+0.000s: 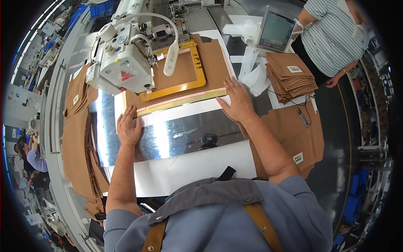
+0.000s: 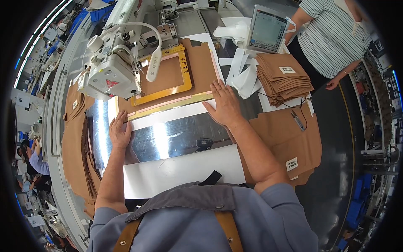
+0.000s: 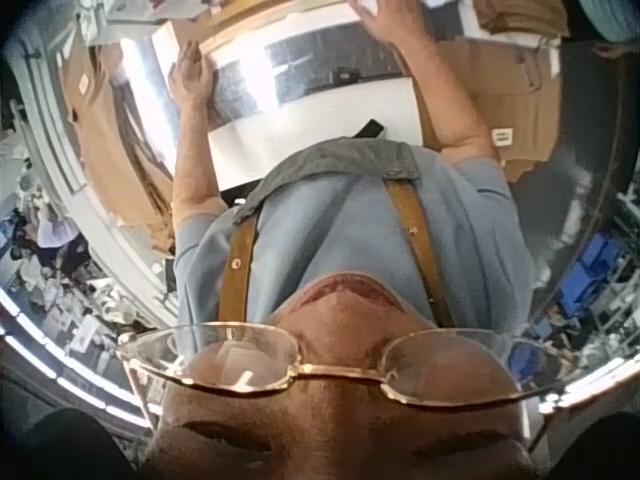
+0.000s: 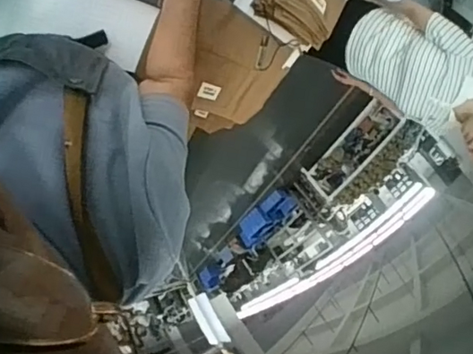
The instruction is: Stitching leather components using an industrial sewing machine.
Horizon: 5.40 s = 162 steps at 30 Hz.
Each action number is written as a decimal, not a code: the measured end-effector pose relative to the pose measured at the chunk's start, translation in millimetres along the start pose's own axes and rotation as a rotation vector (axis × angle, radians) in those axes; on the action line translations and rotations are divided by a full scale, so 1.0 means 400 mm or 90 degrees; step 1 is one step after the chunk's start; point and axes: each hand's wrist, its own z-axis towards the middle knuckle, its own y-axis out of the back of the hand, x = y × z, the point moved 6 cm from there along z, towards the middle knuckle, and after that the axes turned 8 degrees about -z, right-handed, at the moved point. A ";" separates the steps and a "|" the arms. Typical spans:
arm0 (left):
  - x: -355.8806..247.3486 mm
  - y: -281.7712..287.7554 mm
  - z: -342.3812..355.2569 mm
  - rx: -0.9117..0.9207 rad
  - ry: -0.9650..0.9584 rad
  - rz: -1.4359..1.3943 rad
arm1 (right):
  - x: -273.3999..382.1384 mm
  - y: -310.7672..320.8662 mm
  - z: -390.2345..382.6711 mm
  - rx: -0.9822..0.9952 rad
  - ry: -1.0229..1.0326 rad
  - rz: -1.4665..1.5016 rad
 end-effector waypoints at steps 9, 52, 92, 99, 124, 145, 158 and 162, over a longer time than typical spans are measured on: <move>0.002 -0.003 0.011 -0.006 0.012 0.043 | -0.003 -0.008 0.009 0.000 -0.013 -0.011; 0.007 0.022 -0.001 -0.057 0.031 0.061 | -0.001 -0.027 0.017 0.009 0.027 -0.042; 0.044 -0.007 -0.014 -0.082 -0.013 0.107 | -0.012 0.179 -0.017 -0.151 0.051 0.019; 0.044 -0.015 -0.008 -0.072 -0.006 0.101 | -0.398 0.333 -0.046 -0.216 -0.141 -0.173; 0.046 -0.016 -0.002 -0.058 0.030 0.065 | -0.549 0.291 -0.020 0.022 -0.203 -0.140; -0.453 -0.201 -0.080 0.181 0.448 -0.959 | 0.036 0.338 -0.046 -0.206 0.174 0.080; -0.408 -0.243 -0.096 0.209 0.465 -0.902 | 0.152 0.093 0.089 -0.114 0.144 0.145; -0.439 -0.201 -0.080 0.240 0.356 -0.738 | 0.100 0.014 0.108 -0.006 0.096 0.126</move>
